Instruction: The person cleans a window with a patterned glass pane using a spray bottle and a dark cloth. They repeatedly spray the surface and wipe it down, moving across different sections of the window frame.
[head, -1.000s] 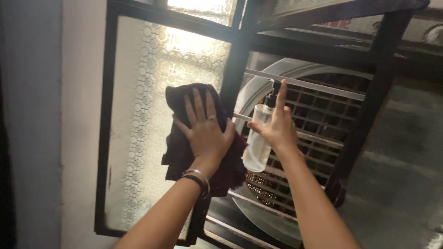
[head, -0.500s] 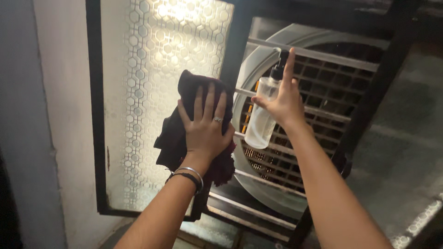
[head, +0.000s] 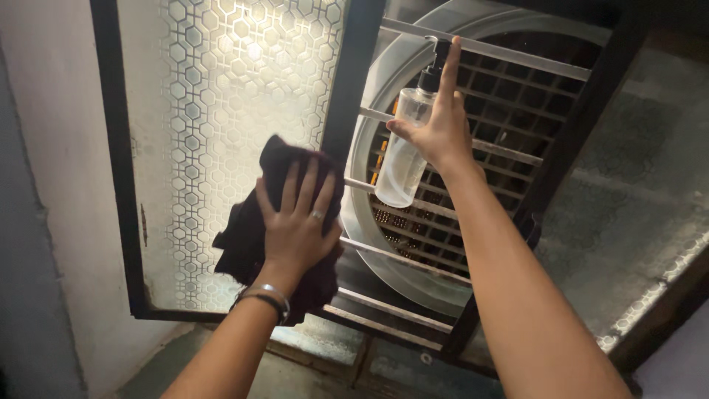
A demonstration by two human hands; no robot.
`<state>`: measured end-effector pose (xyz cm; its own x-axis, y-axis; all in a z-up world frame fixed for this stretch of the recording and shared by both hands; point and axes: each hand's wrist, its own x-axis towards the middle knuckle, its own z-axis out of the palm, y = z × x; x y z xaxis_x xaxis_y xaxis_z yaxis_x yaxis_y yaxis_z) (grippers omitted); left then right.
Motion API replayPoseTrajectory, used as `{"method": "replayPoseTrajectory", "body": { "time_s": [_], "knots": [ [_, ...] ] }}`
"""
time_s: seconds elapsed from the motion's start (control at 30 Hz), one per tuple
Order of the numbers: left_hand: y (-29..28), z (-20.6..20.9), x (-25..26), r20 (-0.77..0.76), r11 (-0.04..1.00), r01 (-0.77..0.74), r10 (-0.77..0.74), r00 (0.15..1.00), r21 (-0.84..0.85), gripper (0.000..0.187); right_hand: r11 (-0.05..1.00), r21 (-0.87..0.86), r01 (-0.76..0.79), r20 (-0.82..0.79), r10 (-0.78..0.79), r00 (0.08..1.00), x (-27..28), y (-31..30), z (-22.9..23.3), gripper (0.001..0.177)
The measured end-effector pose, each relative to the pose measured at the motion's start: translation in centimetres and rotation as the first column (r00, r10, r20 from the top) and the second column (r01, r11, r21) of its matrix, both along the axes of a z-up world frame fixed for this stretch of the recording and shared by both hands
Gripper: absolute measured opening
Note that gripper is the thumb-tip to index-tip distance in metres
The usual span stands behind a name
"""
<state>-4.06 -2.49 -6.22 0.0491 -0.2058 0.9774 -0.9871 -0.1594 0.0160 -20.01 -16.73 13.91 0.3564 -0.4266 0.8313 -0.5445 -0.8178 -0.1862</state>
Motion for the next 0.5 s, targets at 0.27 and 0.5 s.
{"method": "replayPoseTrajectory", "body": {
  "time_s": [0.27,0.5],
  "knots": [
    [0.5,-5.7,0.8,0.016,0.997,0.002,-0.003,1.000,0.078,0.080,1.000,-0.028,-0.006,0.006,0.007,1.000,0.1,-0.5,0.0,0.151],
    [0.4,-8.2,0.9,0.007,0.994,-0.003,0.002,1.000,0.105,0.079,1.000,0.002,-0.018,0.009,0.018,1.000,0.0,-1.1,-0.2,0.148]
  ]
}}
